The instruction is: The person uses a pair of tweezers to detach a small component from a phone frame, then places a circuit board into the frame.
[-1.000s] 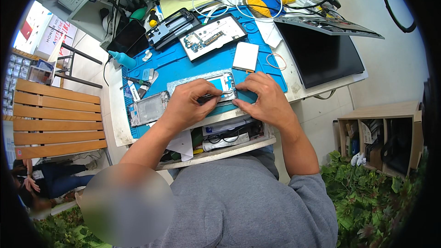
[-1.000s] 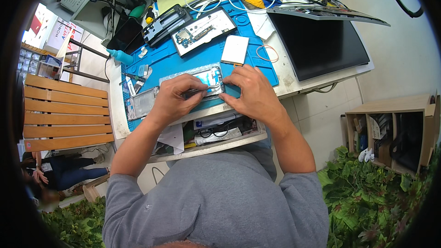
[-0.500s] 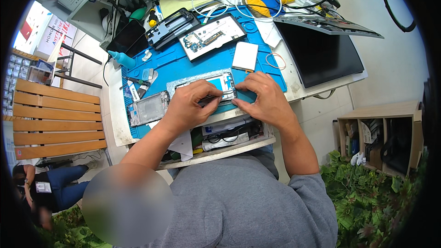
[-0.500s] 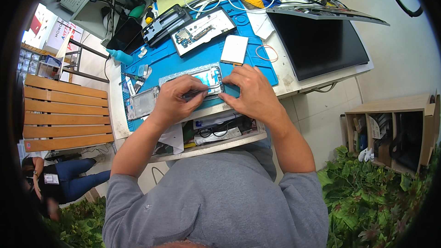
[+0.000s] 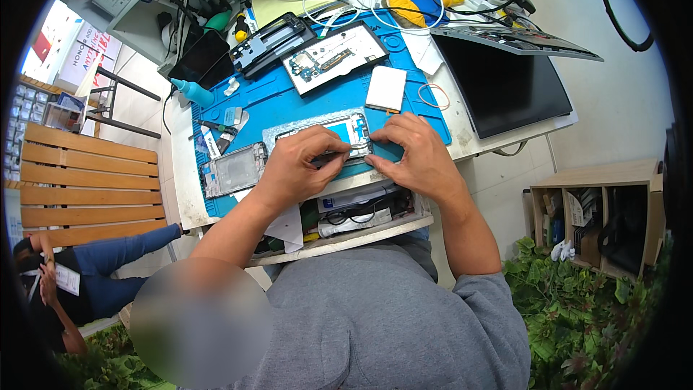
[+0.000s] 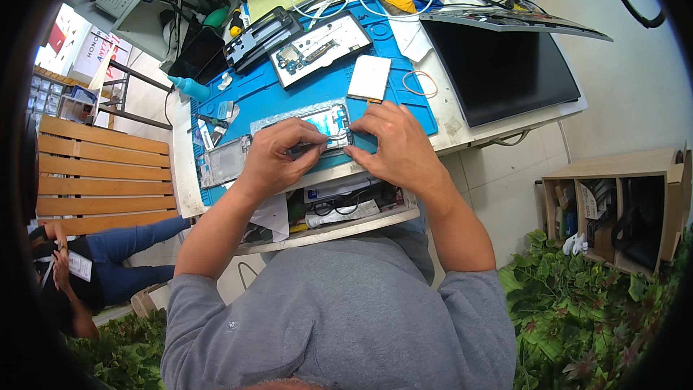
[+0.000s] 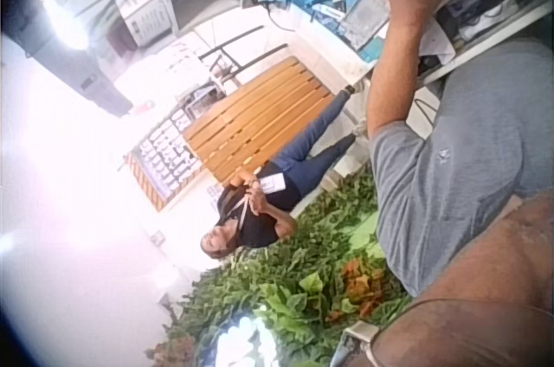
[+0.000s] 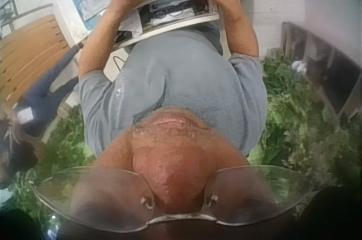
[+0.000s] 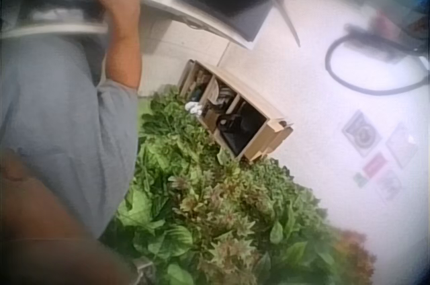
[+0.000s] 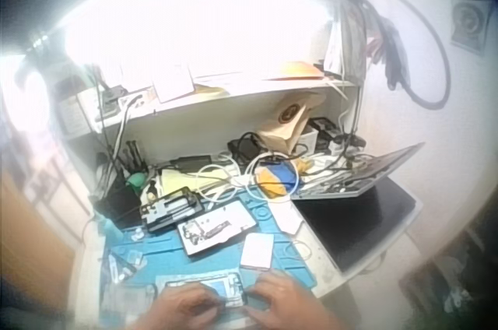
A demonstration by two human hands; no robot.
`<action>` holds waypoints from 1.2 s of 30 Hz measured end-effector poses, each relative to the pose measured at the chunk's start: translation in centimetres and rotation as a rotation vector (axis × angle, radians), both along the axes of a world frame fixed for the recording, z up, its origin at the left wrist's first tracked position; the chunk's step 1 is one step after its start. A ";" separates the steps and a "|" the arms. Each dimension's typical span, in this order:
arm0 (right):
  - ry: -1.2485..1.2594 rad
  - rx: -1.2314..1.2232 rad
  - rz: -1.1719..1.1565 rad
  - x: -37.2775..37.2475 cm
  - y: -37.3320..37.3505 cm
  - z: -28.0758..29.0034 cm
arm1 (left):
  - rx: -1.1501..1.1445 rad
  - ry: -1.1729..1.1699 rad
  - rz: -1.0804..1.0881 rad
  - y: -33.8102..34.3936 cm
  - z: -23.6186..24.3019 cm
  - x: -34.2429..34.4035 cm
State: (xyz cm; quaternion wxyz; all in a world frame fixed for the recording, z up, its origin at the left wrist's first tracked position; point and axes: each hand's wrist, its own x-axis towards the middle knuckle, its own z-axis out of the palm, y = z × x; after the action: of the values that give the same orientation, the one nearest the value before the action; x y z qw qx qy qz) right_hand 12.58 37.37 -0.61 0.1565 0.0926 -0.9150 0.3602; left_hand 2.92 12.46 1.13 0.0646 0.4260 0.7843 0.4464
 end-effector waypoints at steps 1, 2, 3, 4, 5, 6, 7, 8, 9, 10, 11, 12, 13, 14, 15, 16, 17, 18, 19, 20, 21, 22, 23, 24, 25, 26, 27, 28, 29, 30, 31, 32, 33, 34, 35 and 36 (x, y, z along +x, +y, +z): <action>0.000 0.002 -0.004 0.0 0.0 0.0 | 0.000 0.000 0.000 0.0 -0.1 0.0; 0.000 0.002 -0.003 0.0 0.0 0.0 | 0.017 0.011 0.002 -0.1 -0.4 -0.1; 0.005 0.002 -0.002 0.0 0.0 0.0 | 0.034 0.022 0.002 -0.1 -0.4 -0.2; 0.010 0.001 0.000 0.0 0.0 -0.1 | 0.034 0.023 0.002 -0.2 -0.3 -0.3; 0.011 0.001 0.000 -0.1 0.0 -0.1 | 0.020 0.010 0.035 -0.2 0.1 -0.4; 0.009 0.000 0.002 -0.1 0.0 -0.1 | 0.005 -0.001 0.068 -0.3 0.3 -0.4; 0.007 -0.002 0.003 -0.1 0.0 -0.1 | 0.005 0.000 0.070 -0.5 0.4 -0.6; 0.008 -0.002 0.004 -0.1 0.0 0.0 | -0.004 -0.018 0.084 -0.7 0.5 -0.8; 0.007 -0.002 0.003 0.0 0.0 0.1 | -0.013 -0.037 0.098 -0.8 0.6 -0.9; 0.006 -0.001 0.002 0.0 0.0 0.1 | -0.013 -0.037 0.100 -0.8 0.6 -0.9; 0.007 -0.001 0.003 -0.1 0.0 0.0 | -0.034 -0.030 0.093 -0.8 0.7 -0.8; 0.009 -0.003 0.002 -0.1 0.0 -0.1 | -0.055 -0.024 0.087 -0.8 0.7 -0.7; 0.011 -0.004 0.001 -0.1 0.0 -0.1 | -0.055 -0.024 0.087 -0.8 0.6 -0.7; 0.011 -0.004 0.001 -0.1 0.0 -0.1 | -0.044 -0.003 0.073 -0.8 0.6 -0.7; 0.011 -0.003 -0.001 0.0 0.0 0.0 | -0.032 0.019 0.059 -0.8 0.5 -0.7; 0.012 -0.001 -0.002 0.0 0.0 0.0 | -0.033 0.018 0.058 -0.8 0.6 -0.6; 0.011 -0.002 -0.003 0.0 0.0 0.0 | -0.043 0.004 0.057 -0.8 0.7 -0.6; 0.008 -0.002 -0.004 0.0 0.0 -0.1 | -0.052 -0.009 0.057 -0.8 0.7 -0.5; 0.004 -0.003 -0.005 0.0 0.0 -0.1 | -0.053 -0.010 0.057 -0.8 0.7 -0.5; 0.004 -0.003 -0.005 0.0 0.0 -0.1 | -0.045 -0.005 0.053 -0.8 0.7 -0.5; 0.011 0.002 -0.003 0.0 0.0 0.0 | -0.037 0.000 0.049 -0.8 0.6 -0.5; 0.017 0.006 -0.002 0.0 0.0 0.0 | -0.037 0.000 0.049 -0.8 0.6 -0.5; 0.017 0.006 -0.002 0.0 0.0 0.0 | -0.025 0.013 0.044 -0.8 0.5 -0.5; 0.013 0.004 -0.002 0.0 0.0 -0.1 | -0.014 0.026 0.039 -0.9 0.4 -0.6; 0.010 0.002 -0.002 0.0 -0.1 -0.1 | -0.014 0.026 0.040 -1.0 0.4 -0.6; 0.010 0.002 -0.001 0.0 -0.1 -0.1 | -0.010 0.025 0.036 -1.0 0.4 -0.6; 0.010 0.001 -0.003 0.0 -0.1 -0.1 | -0.006 0.024 0.032 -1.1 0.4 -0.7; 0.011 0.000 -0.006 0.0 -0.1 -0.1 | -0.006 0.024 0.032 -1.1 0.4 -0.7; 0.011 0.000 -0.006 0.0 -0.1 -0.1 | -0.008 0.026 0.028 -1.1 0.4 -0.7; 0.009 0.003 -0.007 0.0 -0.1 -0.1 | -0.010 0.028 0.024 -1.1 0.5 -0.6; 0.007 0.005 -0.008 0.0 -0.1 -0.1 | -0.010 0.028 0.025 -1.1 0.5 -0.6; 0.007 0.005 -0.007 0.1 -0.1 0.0 | -0.014 0.027 0.028 -1.1 0.5 -0.6; 0.004 0.006 -0.009 0.1 -0.1 0.0 | -0.017 0.025 0.030 -1.1 0.4 -0.6; 0.002 0.006 -0.010 0.1 -0.1 0.0 | -0.017 0.025 0.031 -1.1 0.4 -0.5; 0.002 0.006 -0.010 0.1 -0.1 0.0 | -0.017 0.020 0.034 -1.1 0.4 -0.5; -0.002 0.006 -0.009 0.1 -0.1 0.0 | -0.016 0.015 0.037 -1.1 0.3 -0.5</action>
State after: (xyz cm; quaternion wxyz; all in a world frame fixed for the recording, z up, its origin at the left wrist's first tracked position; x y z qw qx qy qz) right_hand 12.68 37.27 -0.65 0.1570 0.0885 -0.9167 0.3566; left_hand 2.40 11.39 1.45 0.0538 0.4142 0.7961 0.4380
